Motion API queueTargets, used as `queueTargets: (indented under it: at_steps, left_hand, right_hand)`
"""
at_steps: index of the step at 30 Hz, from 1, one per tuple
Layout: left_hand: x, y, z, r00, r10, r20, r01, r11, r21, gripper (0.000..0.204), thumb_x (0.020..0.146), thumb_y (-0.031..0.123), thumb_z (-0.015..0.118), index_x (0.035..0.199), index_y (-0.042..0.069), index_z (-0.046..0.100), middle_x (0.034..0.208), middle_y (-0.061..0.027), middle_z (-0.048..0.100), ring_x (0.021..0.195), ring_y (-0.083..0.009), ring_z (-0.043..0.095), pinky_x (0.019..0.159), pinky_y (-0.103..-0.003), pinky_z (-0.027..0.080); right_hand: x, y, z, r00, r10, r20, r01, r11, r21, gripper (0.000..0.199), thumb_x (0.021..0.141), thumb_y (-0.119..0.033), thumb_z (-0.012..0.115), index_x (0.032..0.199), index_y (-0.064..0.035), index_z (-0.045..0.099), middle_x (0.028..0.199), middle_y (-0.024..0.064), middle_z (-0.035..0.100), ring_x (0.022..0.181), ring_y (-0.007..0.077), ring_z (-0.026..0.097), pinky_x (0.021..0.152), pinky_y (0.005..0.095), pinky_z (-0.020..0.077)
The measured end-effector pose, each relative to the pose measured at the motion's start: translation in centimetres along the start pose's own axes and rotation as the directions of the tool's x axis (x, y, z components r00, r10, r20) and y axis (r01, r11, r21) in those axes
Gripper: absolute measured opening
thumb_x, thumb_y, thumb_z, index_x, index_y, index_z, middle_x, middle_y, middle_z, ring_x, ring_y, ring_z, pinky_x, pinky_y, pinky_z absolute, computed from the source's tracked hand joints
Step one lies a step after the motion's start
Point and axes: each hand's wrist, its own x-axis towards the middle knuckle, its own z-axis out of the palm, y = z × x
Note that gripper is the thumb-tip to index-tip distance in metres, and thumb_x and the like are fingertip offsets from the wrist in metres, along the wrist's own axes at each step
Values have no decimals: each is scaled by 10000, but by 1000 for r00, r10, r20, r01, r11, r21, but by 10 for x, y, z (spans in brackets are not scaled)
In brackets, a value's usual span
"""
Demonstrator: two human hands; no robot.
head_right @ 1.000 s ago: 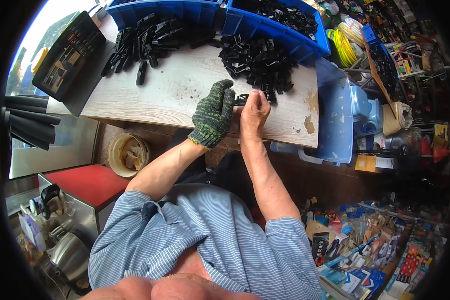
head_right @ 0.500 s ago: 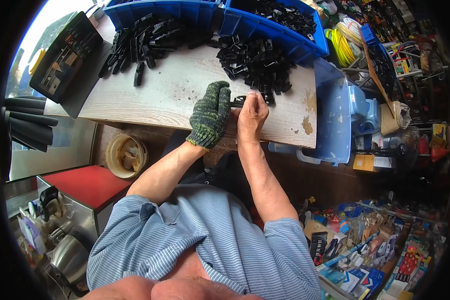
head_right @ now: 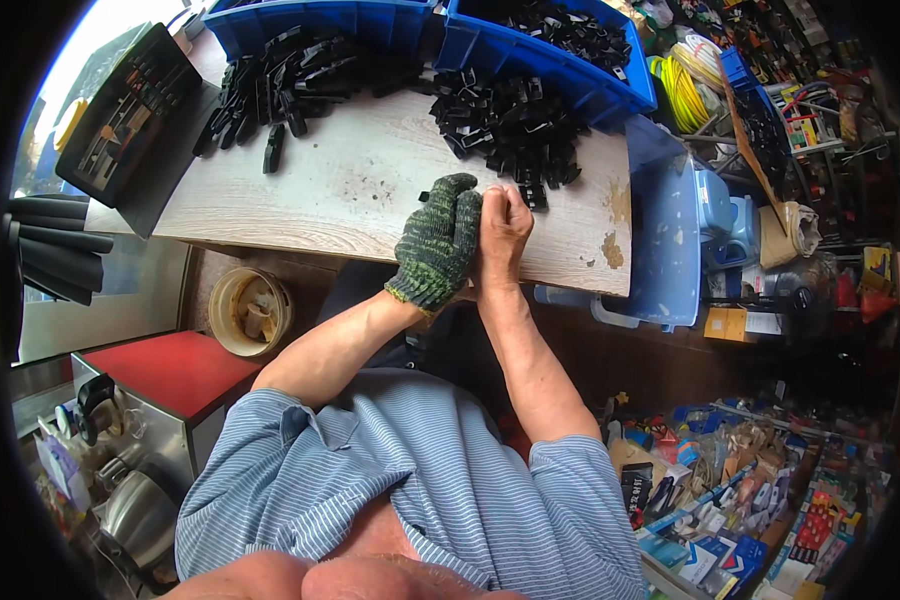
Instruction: Assemble small black plastic components by hand at a workbench.
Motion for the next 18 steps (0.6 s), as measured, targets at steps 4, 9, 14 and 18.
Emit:
queueTargets:
  at_steps: [4,9,14,18]
  left_hand:
    - [-2,-5,-2,999,22,-37,-25,998,-61,282,938,124,542,1200,21,553,1341,-213,518,922,-389,637,737,-486,528]
    - [-1,-2,-8,994,95,-48,-97,994,-47,310,972,150,518,1256,27,523,1339,-213,525,998,-385,625,770,-481,525]
    - [-4,-12,-17,999,19,-44,-37,899,-437,255,987,166,556,1198,33,607,1090,-196,658,966,-372,650,811,-448,522]
    - [-3,-30,-48,987,50,-153,-85,969,-231,162,865,74,663,1025,53,679,1026,-154,684,961,-363,647,819,-440,524]
  right_hand:
    - [-6,-16,13,988,151,42,-156,929,334,278,951,-85,541,692,-94,439,688,-83,377,635,35,323,551,239,306]
    - [-6,-14,8,994,94,51,-104,964,245,287,961,-115,521,687,-112,435,675,-87,371,624,31,324,551,237,302]
    - [-7,-4,3,982,179,-58,-156,947,282,302,966,-174,508,681,-104,435,620,-53,399,558,53,380,529,258,397]
    - [-1,-27,-18,870,487,-77,-409,800,440,313,981,-289,477,738,-98,425,475,21,361,364,146,402,503,511,620]
